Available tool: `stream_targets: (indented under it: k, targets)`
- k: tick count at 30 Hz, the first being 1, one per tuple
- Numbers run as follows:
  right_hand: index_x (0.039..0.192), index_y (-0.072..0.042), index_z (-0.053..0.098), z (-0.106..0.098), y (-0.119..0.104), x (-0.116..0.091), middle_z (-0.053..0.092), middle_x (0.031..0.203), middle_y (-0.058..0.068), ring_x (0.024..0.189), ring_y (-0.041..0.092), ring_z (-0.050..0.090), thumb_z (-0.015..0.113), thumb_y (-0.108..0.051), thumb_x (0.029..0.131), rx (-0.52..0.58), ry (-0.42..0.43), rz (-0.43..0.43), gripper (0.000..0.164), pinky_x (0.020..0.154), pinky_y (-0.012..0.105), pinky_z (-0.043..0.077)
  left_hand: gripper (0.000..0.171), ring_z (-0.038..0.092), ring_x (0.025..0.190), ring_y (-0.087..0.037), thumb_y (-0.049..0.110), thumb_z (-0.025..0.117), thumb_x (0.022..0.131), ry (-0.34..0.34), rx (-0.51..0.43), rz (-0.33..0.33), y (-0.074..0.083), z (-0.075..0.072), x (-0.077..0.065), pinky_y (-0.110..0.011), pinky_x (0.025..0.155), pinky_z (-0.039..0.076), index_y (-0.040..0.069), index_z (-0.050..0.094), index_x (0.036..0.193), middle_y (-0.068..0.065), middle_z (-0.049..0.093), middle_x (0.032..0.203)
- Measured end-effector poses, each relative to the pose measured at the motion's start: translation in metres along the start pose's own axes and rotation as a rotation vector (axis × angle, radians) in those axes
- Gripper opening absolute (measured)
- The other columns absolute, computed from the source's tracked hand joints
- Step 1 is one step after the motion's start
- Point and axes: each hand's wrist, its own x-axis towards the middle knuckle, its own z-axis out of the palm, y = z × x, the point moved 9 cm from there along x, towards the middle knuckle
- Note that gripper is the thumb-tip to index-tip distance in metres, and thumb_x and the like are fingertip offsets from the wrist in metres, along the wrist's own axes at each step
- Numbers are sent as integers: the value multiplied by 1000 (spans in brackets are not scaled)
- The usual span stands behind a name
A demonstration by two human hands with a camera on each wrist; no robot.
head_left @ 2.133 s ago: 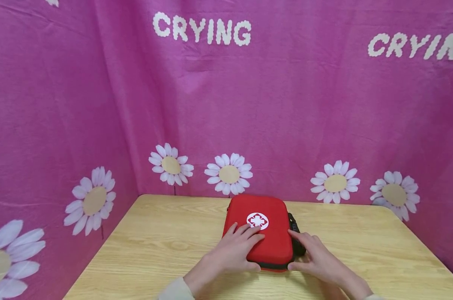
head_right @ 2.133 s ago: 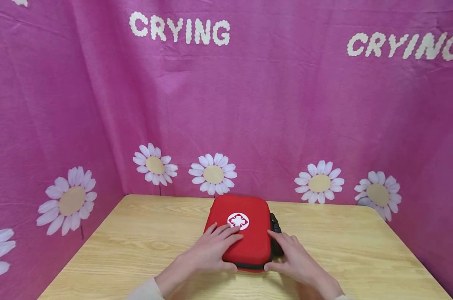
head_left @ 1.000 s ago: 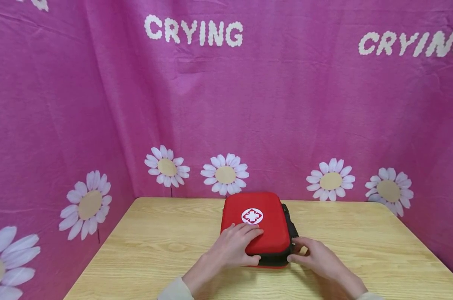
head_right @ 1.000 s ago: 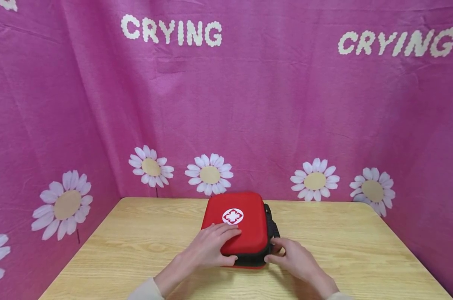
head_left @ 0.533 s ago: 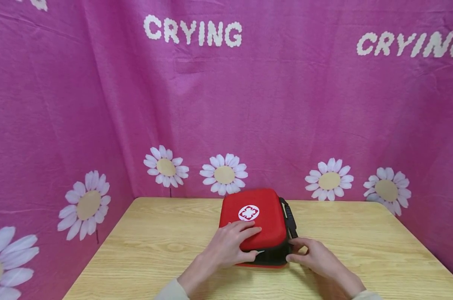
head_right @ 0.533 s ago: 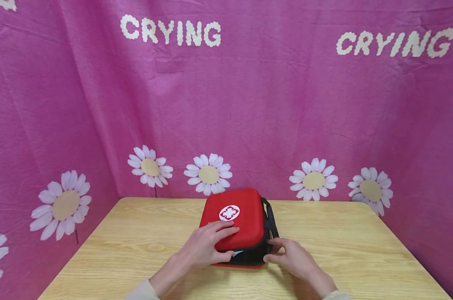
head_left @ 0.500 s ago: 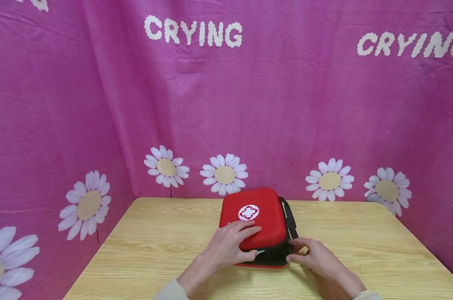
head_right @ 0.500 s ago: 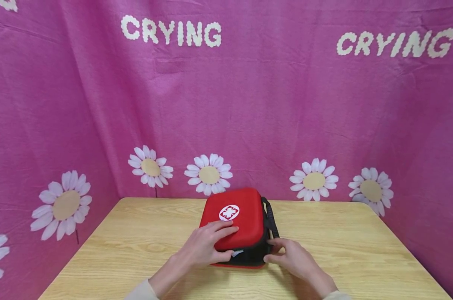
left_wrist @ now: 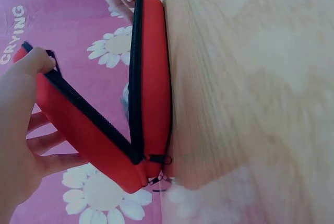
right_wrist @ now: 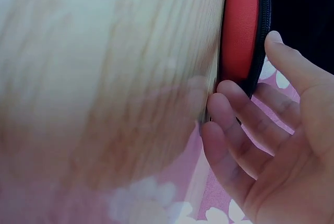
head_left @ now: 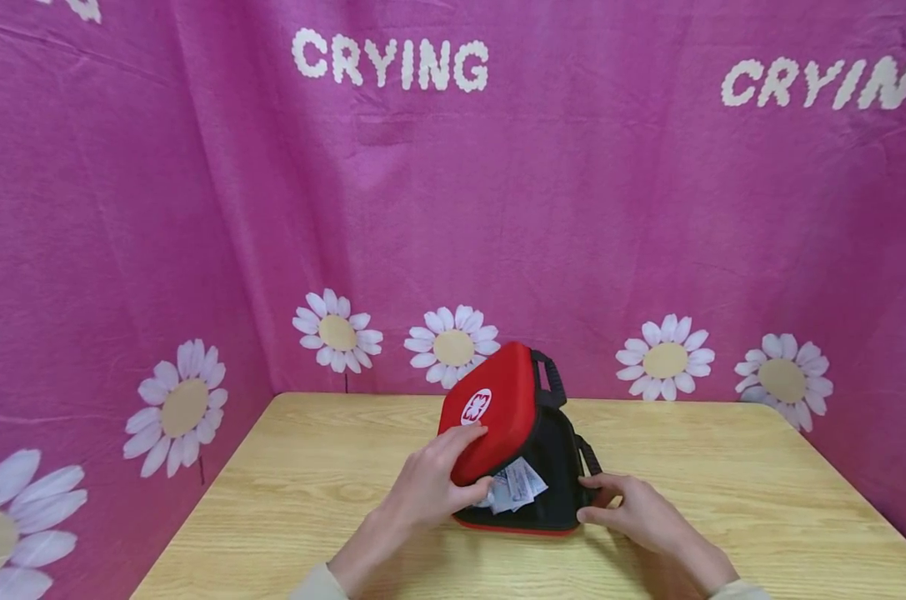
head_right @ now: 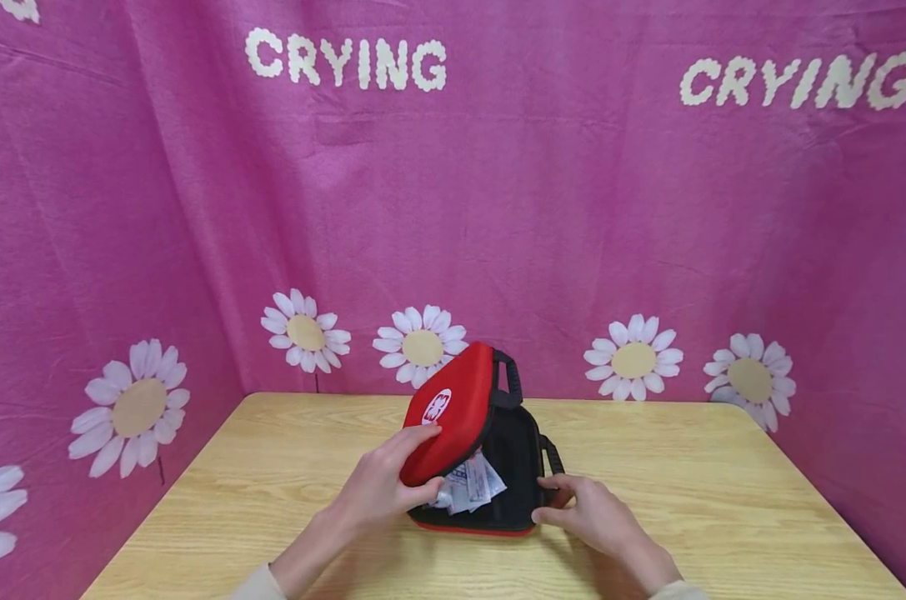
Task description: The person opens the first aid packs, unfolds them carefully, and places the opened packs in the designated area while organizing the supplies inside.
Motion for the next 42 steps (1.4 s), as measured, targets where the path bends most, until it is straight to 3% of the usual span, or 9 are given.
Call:
stream_targets:
  k: [8,14,18,26,31,35,39,42]
  targets:
    - [128,-8,66,-1,-2,-1,66,78,-5,63,3,53,79,-39,81,-14,11,13,57,56,22,41,77,61,115,-21,22,81,81,13,-117,-185,-20,-19,-6,-31,76,60,22,42,148,-3,58,136]
    - [125,-14,69,-3,-1,-2,66,78,-8,70,7,52,80,-42,79,-67,32,69,55,60,23,37,95,62,116,-21,18,79,82,68,-188,-276,-37,-36,-14,-26,75,58,42,23,156,0,55,140]
    - [123,-16,70,-4,0,-2,66,77,-10,72,7,54,81,-43,78,-92,41,78,54,63,23,39,105,64,112,-23,15,79,82,74,-235,-340,-48,-42,-21,-26,77,57,47,12,156,-3,52,140]
    - [121,-22,71,-5,1,1,64,76,-13,76,7,55,81,-47,76,-124,63,109,53,65,25,39,109,60,107,-23,12,82,79,78,-241,-433,-70,-63,-25,-42,87,58,41,12,158,-3,48,142]
    - [120,-21,71,-7,4,1,64,77,-12,76,8,56,81,-46,76,-133,66,121,52,66,27,38,104,55,115,-25,8,83,76,130,-271,-467,-78,-71,-27,-47,92,55,29,19,156,-5,45,140]
    - [119,-21,71,-8,3,0,64,77,-11,76,8,55,81,-46,76,-137,72,125,51,66,28,38,107,47,122,-26,6,83,77,137,-281,-507,-86,-71,-34,-43,90,56,25,15,157,-7,37,145]
    - [119,-19,71,-7,-1,0,64,77,-10,76,9,55,82,-44,76,-115,70,107,50,65,27,38,110,42,129,-29,6,84,77,138,-214,-525,-101,-77,-43,-42,89,56,16,11,159,-13,25,154]
    - [119,-18,71,-5,-2,0,64,76,-9,76,9,56,82,-43,77,-106,68,97,50,65,27,39,109,35,138,-35,8,84,77,123,-199,-561,-114,-80,-51,-48,102,48,7,10,158,-17,14,160]
